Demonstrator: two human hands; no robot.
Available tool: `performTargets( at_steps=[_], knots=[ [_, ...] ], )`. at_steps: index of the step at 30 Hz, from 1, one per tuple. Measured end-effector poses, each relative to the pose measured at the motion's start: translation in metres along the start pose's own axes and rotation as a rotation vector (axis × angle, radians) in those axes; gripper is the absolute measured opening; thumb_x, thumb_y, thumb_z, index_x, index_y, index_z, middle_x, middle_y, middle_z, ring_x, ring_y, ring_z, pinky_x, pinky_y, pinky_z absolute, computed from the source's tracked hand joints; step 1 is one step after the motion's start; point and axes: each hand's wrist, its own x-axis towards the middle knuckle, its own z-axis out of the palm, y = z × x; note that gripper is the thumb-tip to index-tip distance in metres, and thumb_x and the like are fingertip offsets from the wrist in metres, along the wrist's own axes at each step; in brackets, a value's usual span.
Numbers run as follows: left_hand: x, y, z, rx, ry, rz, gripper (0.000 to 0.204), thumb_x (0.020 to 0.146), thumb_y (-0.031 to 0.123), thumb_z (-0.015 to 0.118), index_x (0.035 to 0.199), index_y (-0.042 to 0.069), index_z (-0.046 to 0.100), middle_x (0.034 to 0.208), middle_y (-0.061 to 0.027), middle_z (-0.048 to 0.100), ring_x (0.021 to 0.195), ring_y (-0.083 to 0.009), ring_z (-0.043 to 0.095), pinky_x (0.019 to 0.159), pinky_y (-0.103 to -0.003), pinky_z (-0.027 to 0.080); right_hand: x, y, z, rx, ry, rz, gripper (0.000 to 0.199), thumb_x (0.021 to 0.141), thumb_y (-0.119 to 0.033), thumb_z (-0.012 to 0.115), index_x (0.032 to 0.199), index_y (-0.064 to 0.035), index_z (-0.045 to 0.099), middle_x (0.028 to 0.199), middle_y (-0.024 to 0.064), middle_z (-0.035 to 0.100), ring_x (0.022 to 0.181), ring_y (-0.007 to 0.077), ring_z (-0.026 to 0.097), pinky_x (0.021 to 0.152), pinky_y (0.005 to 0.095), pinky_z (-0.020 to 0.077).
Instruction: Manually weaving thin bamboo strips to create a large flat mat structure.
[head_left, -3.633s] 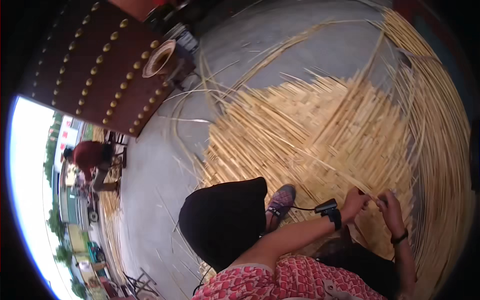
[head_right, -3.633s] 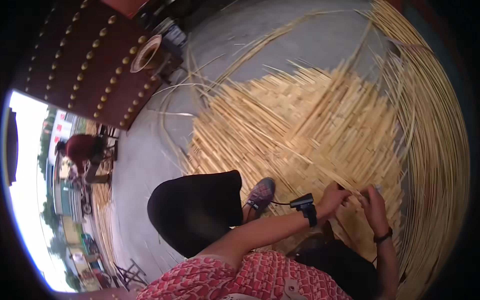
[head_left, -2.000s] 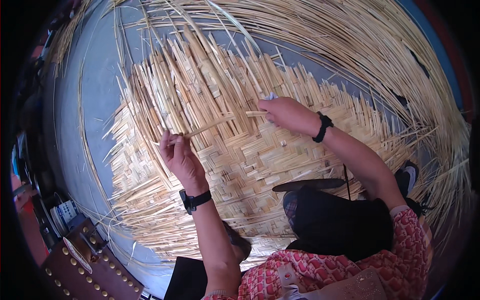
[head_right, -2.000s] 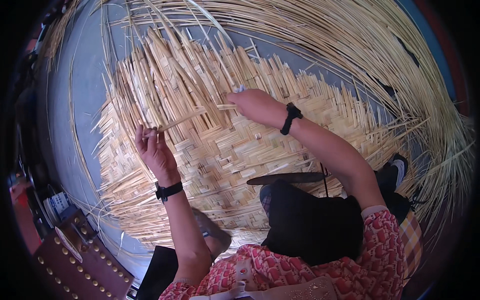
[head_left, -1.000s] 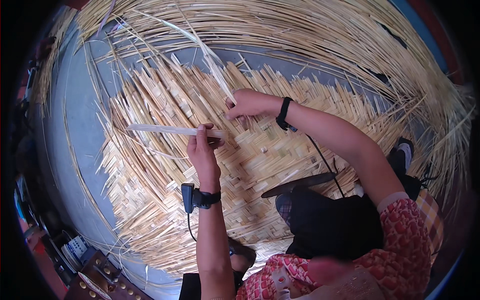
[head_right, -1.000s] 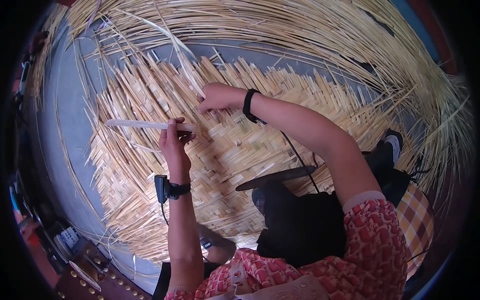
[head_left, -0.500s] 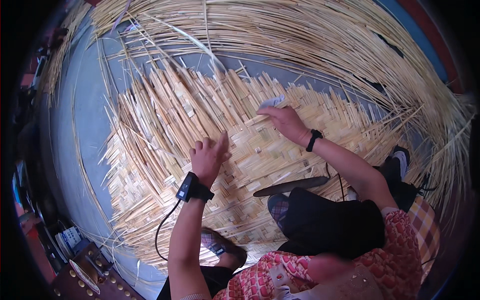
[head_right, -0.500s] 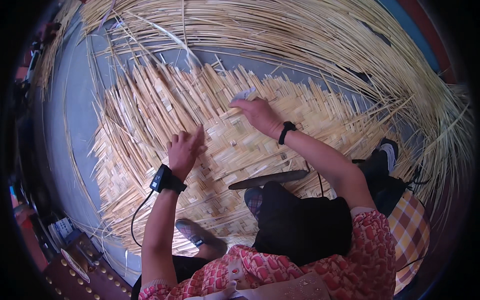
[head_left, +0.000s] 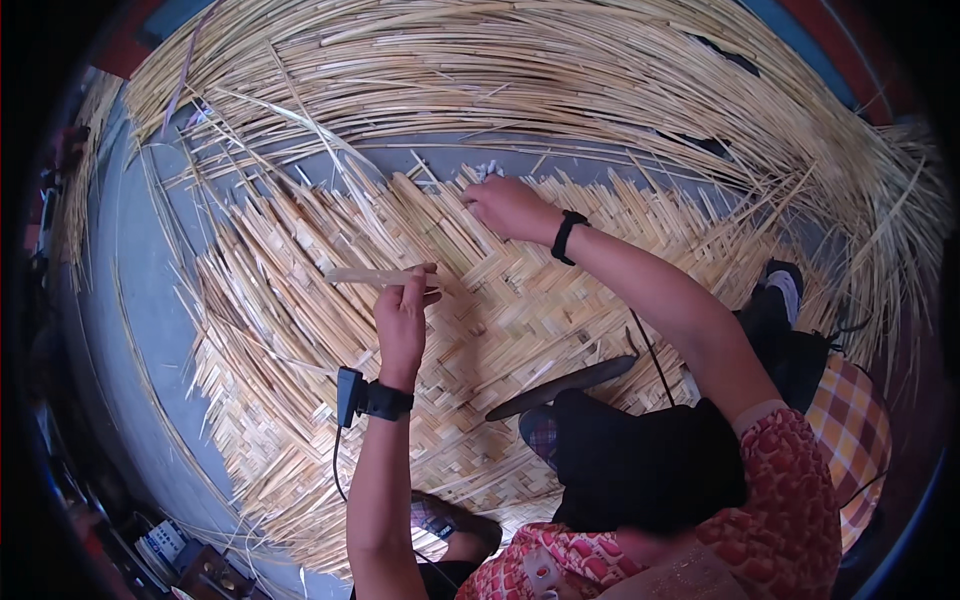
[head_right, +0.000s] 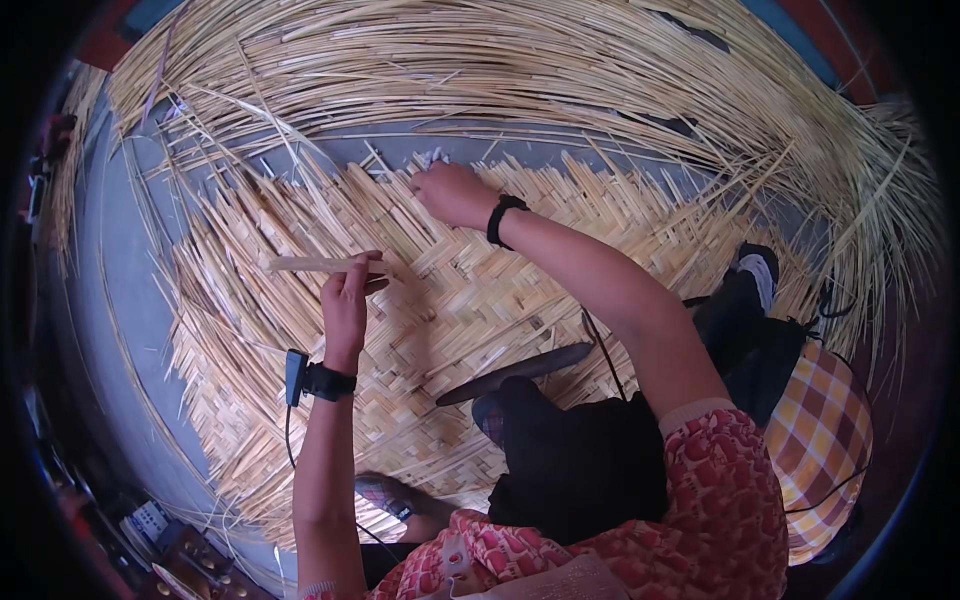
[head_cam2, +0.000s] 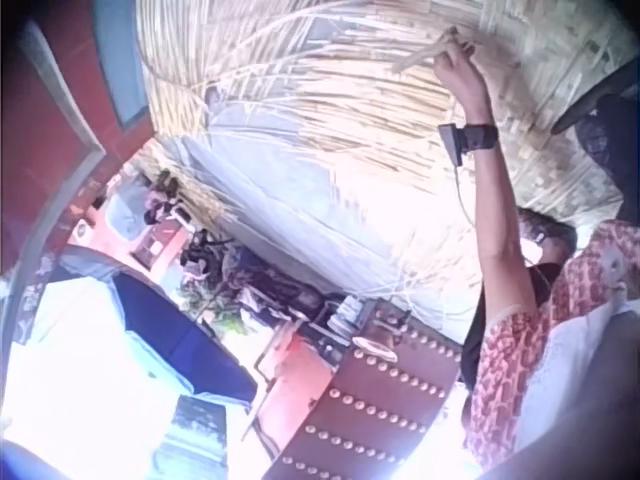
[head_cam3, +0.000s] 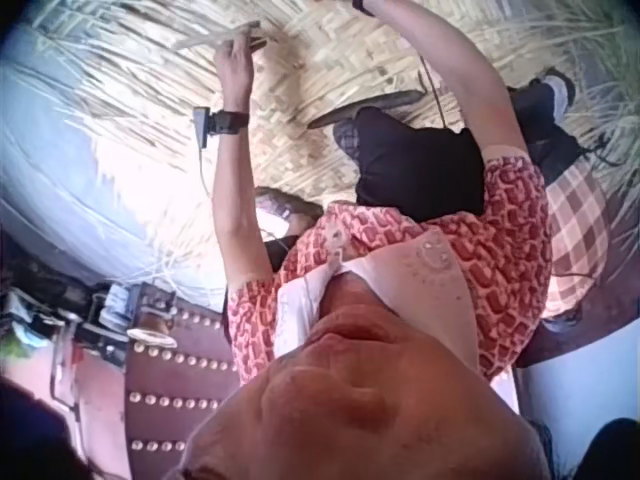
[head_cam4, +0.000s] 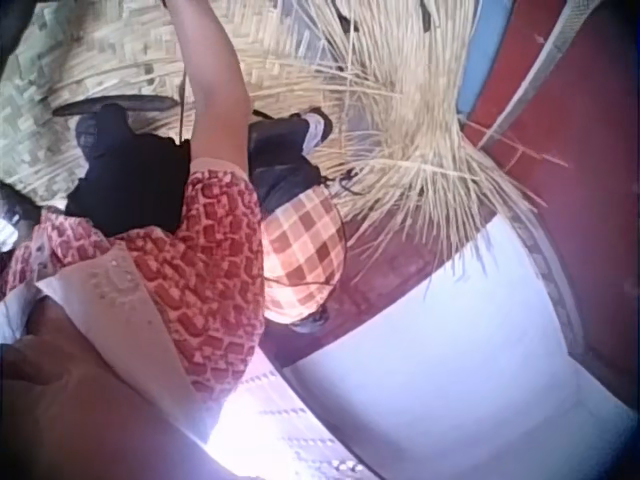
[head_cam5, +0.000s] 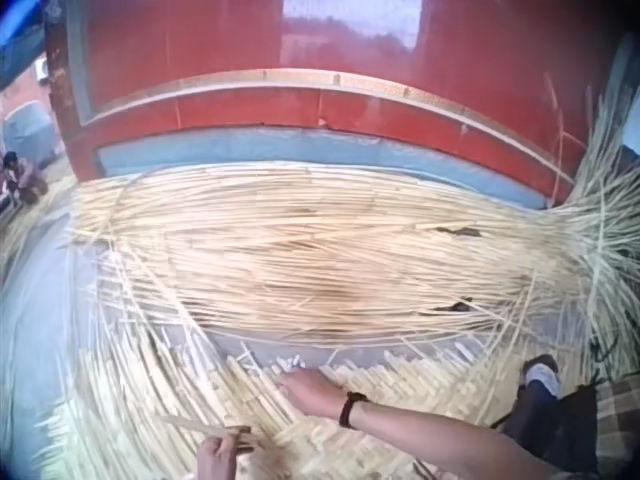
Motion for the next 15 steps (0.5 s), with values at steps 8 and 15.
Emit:
performTargets(
  at_steps=[8, 15],
  knots=[
    [-0.009, 0.001, -0.008, -0.062, 0.001, 0.032, 0.035, 0.102, 0.027, 0.053, 0.112, -0.003, 0.068, 0.099, -0.0106, 0.069, 0.088, -0.0164, 0.065, 0.080, -0.031, 0.055, 0.034, -0.036, -0.010, 0.025, -0.112, 0.106, 0.039, 0.082, -0.033, 0.071, 0.101, -0.0017, 0.060, 0.093, 0.0219, 0.066, 0.093, 0.0367, 0.063, 0.081, 0.0421, 0.0501],
    [-0.016, 0.003, -0.010, -0.047, 0.015, 0.056, 0.033, 0.101, 0.027, 0.054, 0.111, -0.002, 0.068, 0.098, -0.0099, 0.069, 0.086, -0.0152, 0.064, 0.078, -0.030, 0.055, -0.013, -0.066, -0.017, 0.156, 0.107, -0.180, 0.026, 0.087, -0.026, 0.067, 0.101, -0.0056, 0.059, 0.081, 0.0164, 0.063, 0.075, 0.0357, 0.062, 0.068, 0.0438, 0.0483]
  ],
)
